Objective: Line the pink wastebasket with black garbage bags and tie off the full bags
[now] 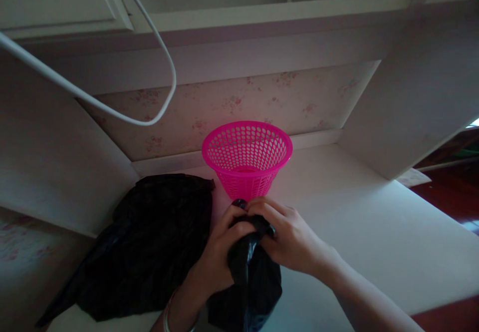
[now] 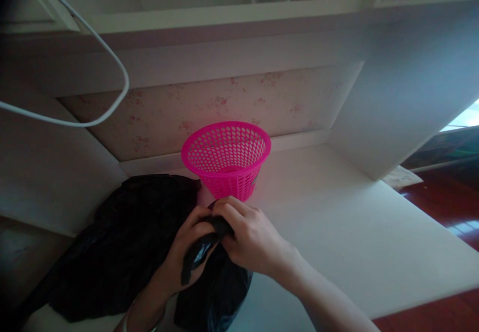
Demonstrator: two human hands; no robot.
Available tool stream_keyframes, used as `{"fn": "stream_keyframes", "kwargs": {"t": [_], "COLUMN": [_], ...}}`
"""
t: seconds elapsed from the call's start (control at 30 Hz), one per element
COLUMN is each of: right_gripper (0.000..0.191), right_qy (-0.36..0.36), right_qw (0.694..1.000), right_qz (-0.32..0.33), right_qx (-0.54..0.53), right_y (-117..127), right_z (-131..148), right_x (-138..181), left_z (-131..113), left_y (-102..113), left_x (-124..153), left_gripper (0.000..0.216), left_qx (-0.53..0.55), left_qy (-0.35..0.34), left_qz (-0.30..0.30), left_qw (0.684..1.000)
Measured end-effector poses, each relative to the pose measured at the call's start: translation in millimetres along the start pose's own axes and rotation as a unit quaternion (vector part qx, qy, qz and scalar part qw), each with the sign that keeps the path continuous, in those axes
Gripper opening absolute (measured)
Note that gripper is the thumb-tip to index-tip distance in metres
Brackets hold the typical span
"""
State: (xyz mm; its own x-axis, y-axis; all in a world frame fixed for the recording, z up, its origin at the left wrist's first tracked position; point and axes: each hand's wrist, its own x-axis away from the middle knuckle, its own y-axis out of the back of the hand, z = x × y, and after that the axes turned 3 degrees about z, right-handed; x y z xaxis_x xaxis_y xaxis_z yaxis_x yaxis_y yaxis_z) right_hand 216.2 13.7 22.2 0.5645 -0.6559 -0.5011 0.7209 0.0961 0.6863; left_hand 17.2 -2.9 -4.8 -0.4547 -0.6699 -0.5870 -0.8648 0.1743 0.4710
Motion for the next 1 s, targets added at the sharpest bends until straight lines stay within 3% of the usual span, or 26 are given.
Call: {"fn": "stream_keyframes", "kwargs": {"t": [0.17, 0.27, 0.4, 0.57, 0.67, 0.77, 0.9, 1.0], "right_gripper": [0.031, 0.037, 0.046, 0.053, 0.056, 0.032, 0.027, 0.037], "right_qy": [0.005, -0.005, 0.016, 0.003, -0.046, -0.145, -0.286, -0.345], "right_qw": [0.993, 0.992, 0.998, 0.988, 0.967, 0.928, 0.893, 0.869], "right_qz": [-0.075, -0.089, -0.056, -0.019, -0.009, -0.064, -0.178, -0.245], "right_qx": [0.093, 0.092, -0.002, -0.151, -0.249, -0.338, -0.297, -0.258], "right_y": [-18, -23, -18, 0, 8, 4, -13, -25], "right_z": [-11, -12, -7, -6, -9, -12, -29, -62], "right_x": [4, 5, 4, 11, 21, 25, 22, 20], "left_z": [-11, -16, -15, -11, -9, -9, -9, -4], "left_y": [-3, -5, -4, 3, 10, 16, 22, 22], "left_x": [5, 11, 15, 14, 14, 14, 25, 53], "left_gripper": [0.036, 0.032, 0.021, 0.025, 0.024, 0.025, 0.031, 0.038], "left_qx": [-0.087, -0.118, -0.152, -0.200, -0.218, -0.252, -0.289, -0.290], "left_qy": [0.000, -0.013, -0.056, -0.102, -0.116, -0.137, -0.139, -0.120], "left_qz": [-0.007, -0.007, -0.008, -0.023, -0.018, -0.014, 0.004, 0.073], "left_qw": [0.996, 0.993, 0.987, 0.974, 0.969, 0.958, 0.947, 0.947]}}
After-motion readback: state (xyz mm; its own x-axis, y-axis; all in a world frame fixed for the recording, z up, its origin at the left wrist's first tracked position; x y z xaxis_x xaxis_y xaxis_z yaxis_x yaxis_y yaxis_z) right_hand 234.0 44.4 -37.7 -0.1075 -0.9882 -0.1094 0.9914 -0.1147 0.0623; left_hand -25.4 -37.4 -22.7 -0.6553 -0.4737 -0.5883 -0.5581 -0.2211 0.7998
